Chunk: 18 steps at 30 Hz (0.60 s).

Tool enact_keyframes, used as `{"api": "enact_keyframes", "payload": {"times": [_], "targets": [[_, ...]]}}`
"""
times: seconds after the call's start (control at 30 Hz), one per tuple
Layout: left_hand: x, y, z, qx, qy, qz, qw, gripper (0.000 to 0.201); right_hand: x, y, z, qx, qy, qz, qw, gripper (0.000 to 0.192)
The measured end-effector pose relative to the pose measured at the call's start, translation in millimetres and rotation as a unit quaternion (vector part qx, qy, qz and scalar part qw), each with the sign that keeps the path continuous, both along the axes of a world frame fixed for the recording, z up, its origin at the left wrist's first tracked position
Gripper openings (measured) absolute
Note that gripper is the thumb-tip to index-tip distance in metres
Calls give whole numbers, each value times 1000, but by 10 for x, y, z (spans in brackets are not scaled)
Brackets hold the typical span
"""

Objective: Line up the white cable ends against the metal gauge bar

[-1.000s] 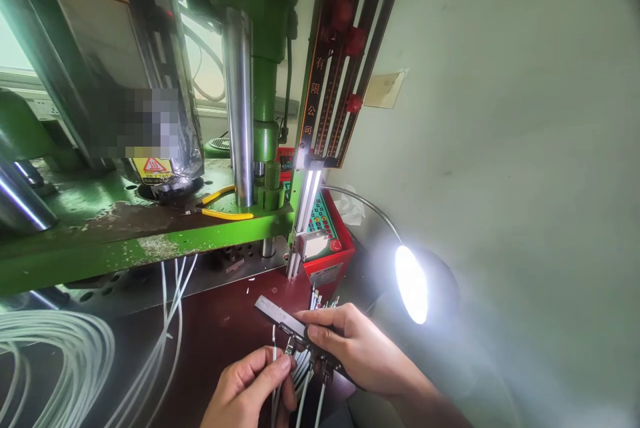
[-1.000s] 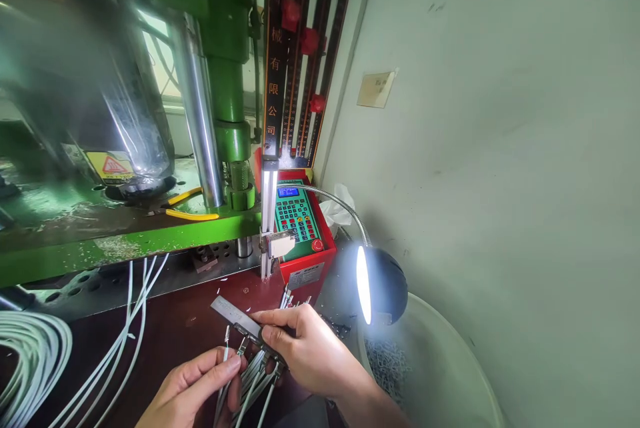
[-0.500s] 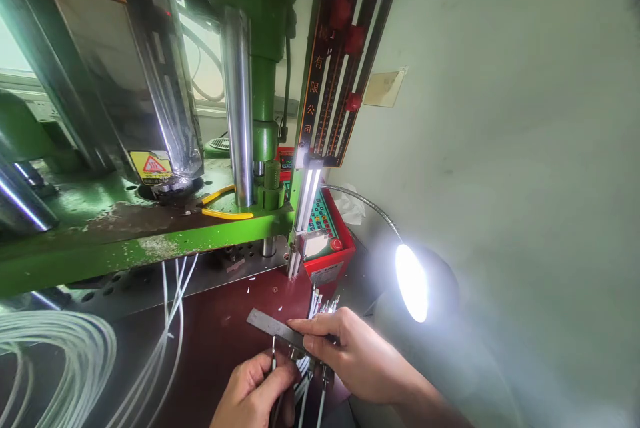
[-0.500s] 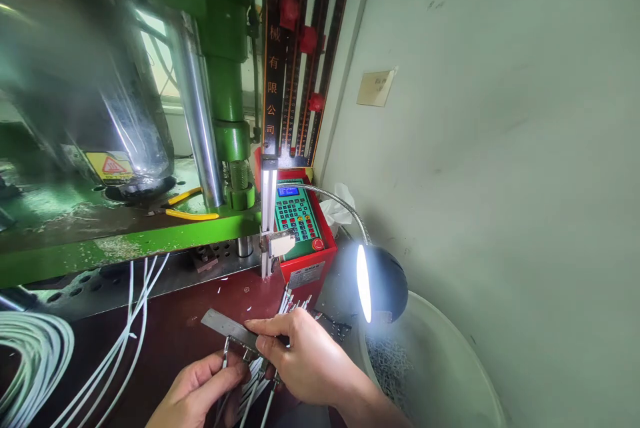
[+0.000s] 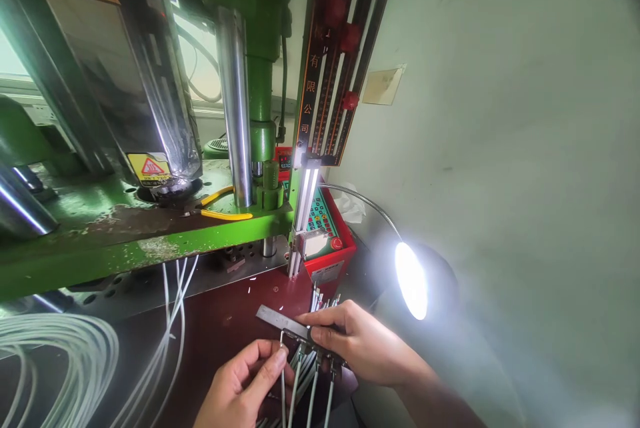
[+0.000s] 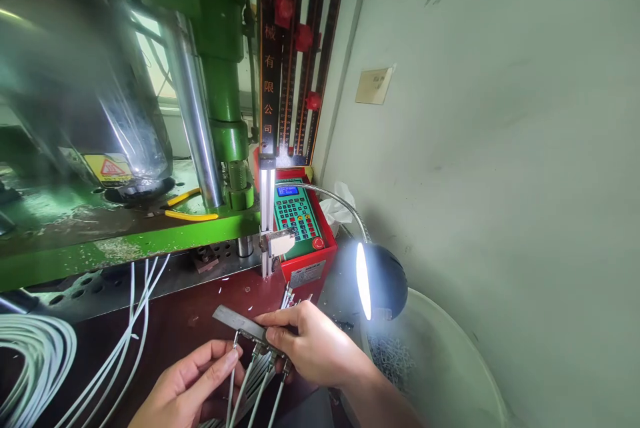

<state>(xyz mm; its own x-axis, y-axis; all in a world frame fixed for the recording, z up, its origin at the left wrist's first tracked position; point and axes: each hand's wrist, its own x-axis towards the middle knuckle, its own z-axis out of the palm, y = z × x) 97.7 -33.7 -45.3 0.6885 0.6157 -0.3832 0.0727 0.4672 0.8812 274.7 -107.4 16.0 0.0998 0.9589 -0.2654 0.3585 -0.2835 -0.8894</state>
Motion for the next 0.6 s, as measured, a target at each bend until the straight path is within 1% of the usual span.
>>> {"api": "enact_keyframes", "payload": {"times": [0.1,0.2,0.3,0.43,0.5,0.53,0.6], "targets": [[-7,13,37,49,12,-10,999,34,3,4,17,-1,10,-3,1000,33],[-2,9,79,49,0,8,999,31,7,5,30,15,4,0,1000,31],[-28,50,166,28,-6,49,998,28,10,-3,28,18,10,4,1000,31],[-125,211,320,31,-20,137,990,28,14,-21,20,6,17,-4,1000,32],[-164,277,356,5,-20,166,986,26,14,-24,20,-6,3,-10,1000,31],[-171,288,354,-23,-19,164,986,26,13,-22,22,-8,0,-12,1000,31],[-154,258,314,-87,-13,130,988,28,5,-8,28,1,6,-8,1000,31]]}}
